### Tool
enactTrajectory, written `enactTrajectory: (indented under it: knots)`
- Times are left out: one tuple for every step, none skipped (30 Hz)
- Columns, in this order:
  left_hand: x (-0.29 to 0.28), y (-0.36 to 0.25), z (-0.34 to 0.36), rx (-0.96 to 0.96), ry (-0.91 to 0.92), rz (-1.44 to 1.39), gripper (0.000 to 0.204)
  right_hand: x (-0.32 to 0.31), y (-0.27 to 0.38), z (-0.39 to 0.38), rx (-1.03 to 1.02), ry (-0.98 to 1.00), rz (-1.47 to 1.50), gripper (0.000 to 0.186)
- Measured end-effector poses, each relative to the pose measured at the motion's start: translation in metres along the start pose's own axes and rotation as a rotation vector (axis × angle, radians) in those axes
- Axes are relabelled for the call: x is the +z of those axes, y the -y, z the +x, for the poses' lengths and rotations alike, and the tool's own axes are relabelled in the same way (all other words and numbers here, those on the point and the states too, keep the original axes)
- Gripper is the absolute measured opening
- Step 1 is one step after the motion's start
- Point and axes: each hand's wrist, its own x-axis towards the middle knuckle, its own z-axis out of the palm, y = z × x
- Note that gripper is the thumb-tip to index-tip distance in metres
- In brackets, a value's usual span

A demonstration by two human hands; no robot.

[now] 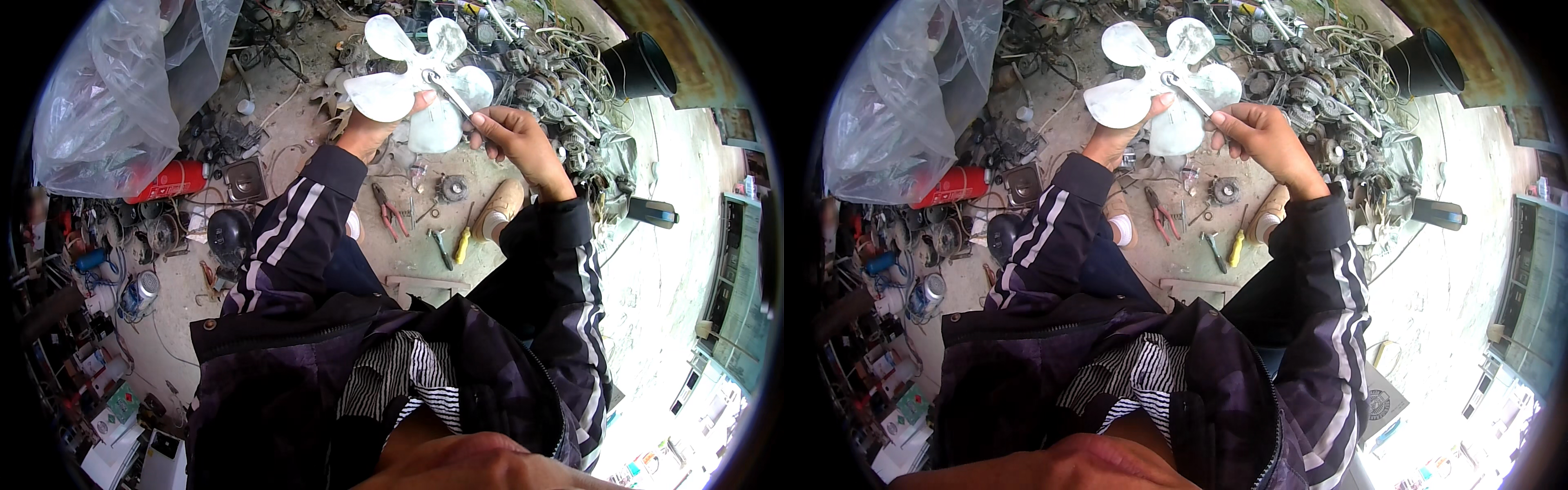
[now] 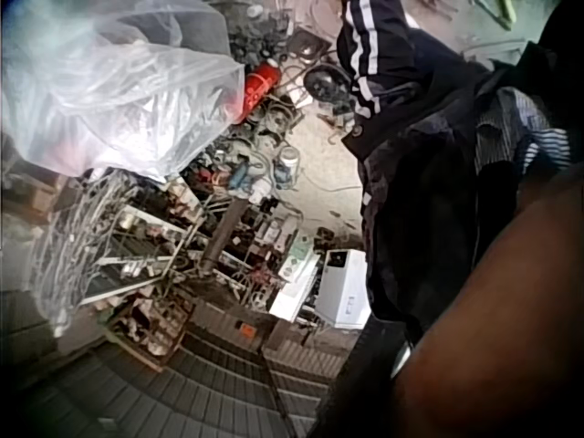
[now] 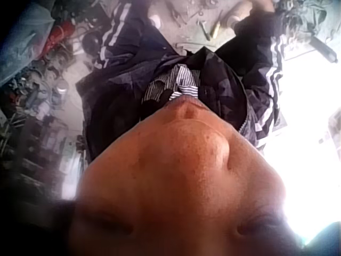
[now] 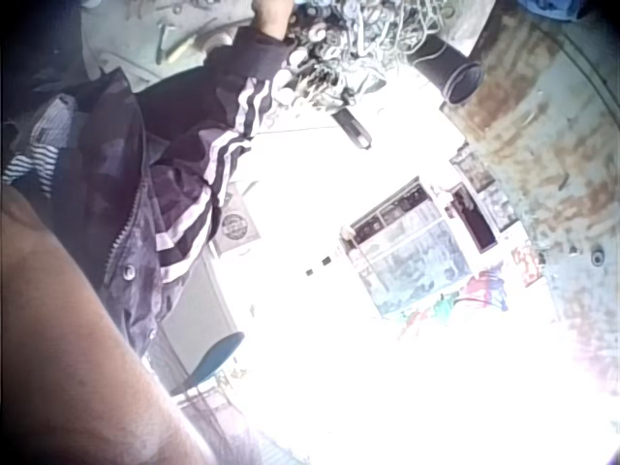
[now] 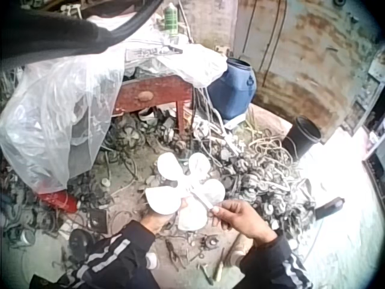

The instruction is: The person disassembles and reassembles fan components in a cluttered workshop. They use pliers to remove a nut from a fan blade hub, then use a screwdriver to clean the interior of a motor housing. Finally, they use a wrench to tighten the nut back onto a fan blade assembly.

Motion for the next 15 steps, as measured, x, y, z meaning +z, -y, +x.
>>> enactTrajectory:
  knots:
    - [-0.001, 0.0, 0.0, 0.0, 0.007, 0.004, 0.041, 0.0, -0.002, 0.001, 0.004, -0.002, -0.003, 0.029]
    - [-0.002, 0.001, 0.001, -0.001, 0.014, 0.008, 0.041, -0.001, -0.003, 0.002, 0.008, -0.004, -0.005, 0.029]
    - [-0.002, 0.001, 0.001, -0.002, 0.02, 0.012, 0.042, -0.002, -0.003, 0.002, 0.02, 0.002, -0.011, 0.029]
    - [-0.003, 0.002, 0.001, 0.002, 0.018, 0.017, 0.042, -0.002, -0.004, 0.003, 0.032, 0.008, -0.017, 0.029]
    - [-0.002, 0.001, -0.001, 0.006, 0.018, 0.022, 0.042, -0.003, -0.004, 0.003, 0.045, 0.012, -0.023, 0.029]
    - [-0.002, 0.0, -0.002, 0.01, 0.018, 0.026, 0.042, -0.004, -0.006, 0.004, 0.046, 0.021, -0.026, 0.028]
    - [-0.001, -0.001, -0.002, 0.005, 0.021, 0.032, 0.041, -0.005, -0.008, 0.005, 0.048, 0.029, -0.028, 0.028]
    - [-0.002, -0.001, -0.002, 0.0, 0.023, 0.038, 0.041, -0.007, -0.01, 0.007, 0.049, 0.038, -0.031, 0.028]
    - [-0.002, -0.001, -0.003, -0.005, 0.026, 0.044, 0.041, -0.008, -0.012, 0.008, 0.052, 0.034, -0.038, 0.028]
    - [-0.002, 0.0, -0.003, 0.001, 0.029, 0.052, 0.04, -0.01, -0.013, 0.009, 0.054, 0.03, -0.044, 0.028]
    - [-0.003, 0.0, -0.002, 0.007, 0.032, 0.059, 0.04, -0.012, -0.014, 0.01, 0.056, 0.026, -0.051, 0.028]
    - [-0.003, 0.001, -0.002, 0.013, 0.035, 0.066, 0.039, -0.015, -0.016, 0.011, 0.047, -0.012, -0.051, 0.028]
    - [-0.003, 0.001, -0.002, 0.018, 0.048, 0.064, 0.038, -0.019, -0.018, 0.012, 0.039, -0.049, -0.05, 0.028]
    - [-0.003, -0.001, -0.003, 0.022, 0.06, 0.062, 0.038, -0.021, -0.019, 0.012, 0.03, -0.086, -0.049, 0.029]
    - [-0.003, -0.002, -0.004, 0.026, 0.072, 0.06, 0.037, -0.021, -0.013, 0.01, 0.017, -0.15, -0.031, 0.027]
